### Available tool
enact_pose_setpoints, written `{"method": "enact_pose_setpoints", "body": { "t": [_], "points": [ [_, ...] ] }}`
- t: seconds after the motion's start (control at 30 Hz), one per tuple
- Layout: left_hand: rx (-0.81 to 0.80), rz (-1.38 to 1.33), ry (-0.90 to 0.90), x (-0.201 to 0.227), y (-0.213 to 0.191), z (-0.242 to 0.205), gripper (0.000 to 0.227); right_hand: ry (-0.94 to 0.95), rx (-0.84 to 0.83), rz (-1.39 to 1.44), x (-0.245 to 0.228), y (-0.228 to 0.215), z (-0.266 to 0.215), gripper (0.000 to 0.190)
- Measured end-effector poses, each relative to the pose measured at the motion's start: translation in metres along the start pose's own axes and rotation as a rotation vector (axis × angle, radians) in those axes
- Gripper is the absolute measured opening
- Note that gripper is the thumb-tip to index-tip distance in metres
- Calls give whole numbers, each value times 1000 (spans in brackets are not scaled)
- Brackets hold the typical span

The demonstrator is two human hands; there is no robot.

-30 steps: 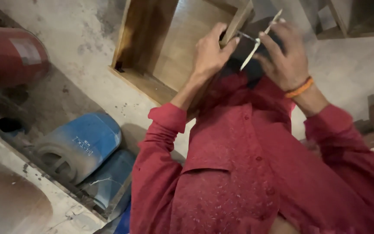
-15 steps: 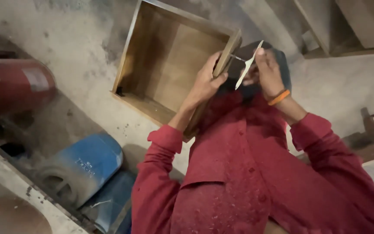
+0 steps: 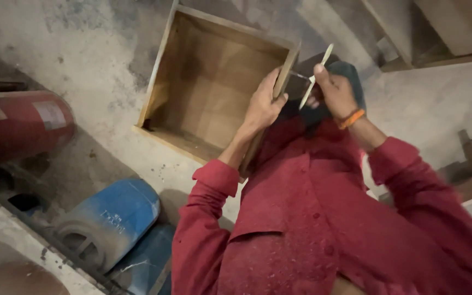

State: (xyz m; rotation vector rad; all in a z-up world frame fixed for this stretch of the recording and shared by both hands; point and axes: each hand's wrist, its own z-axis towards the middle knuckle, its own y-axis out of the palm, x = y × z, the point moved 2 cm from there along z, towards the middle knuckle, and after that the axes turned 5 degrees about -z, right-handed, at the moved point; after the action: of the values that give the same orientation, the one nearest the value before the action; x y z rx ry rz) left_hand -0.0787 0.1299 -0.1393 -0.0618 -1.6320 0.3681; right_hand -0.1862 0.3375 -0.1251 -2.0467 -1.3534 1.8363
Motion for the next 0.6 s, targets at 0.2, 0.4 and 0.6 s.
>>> {"method": "enact_pose_setpoints", "body": {
  "t": [0.2, 0.4, 0.6],
  "points": [
    [7, -106, -72, -4, 0, -4, 69, -269, 224, -85, -13, -24, 2, 41],
    [-24, -117, -16, -8, -9, -7, 69, -863, 215, -697, -92, -63, -20, 50],
    [-45, -106, -49, 11, -6, -2, 71, -993, 261, -796, -60, -55, -5, 61]
  ]
}}
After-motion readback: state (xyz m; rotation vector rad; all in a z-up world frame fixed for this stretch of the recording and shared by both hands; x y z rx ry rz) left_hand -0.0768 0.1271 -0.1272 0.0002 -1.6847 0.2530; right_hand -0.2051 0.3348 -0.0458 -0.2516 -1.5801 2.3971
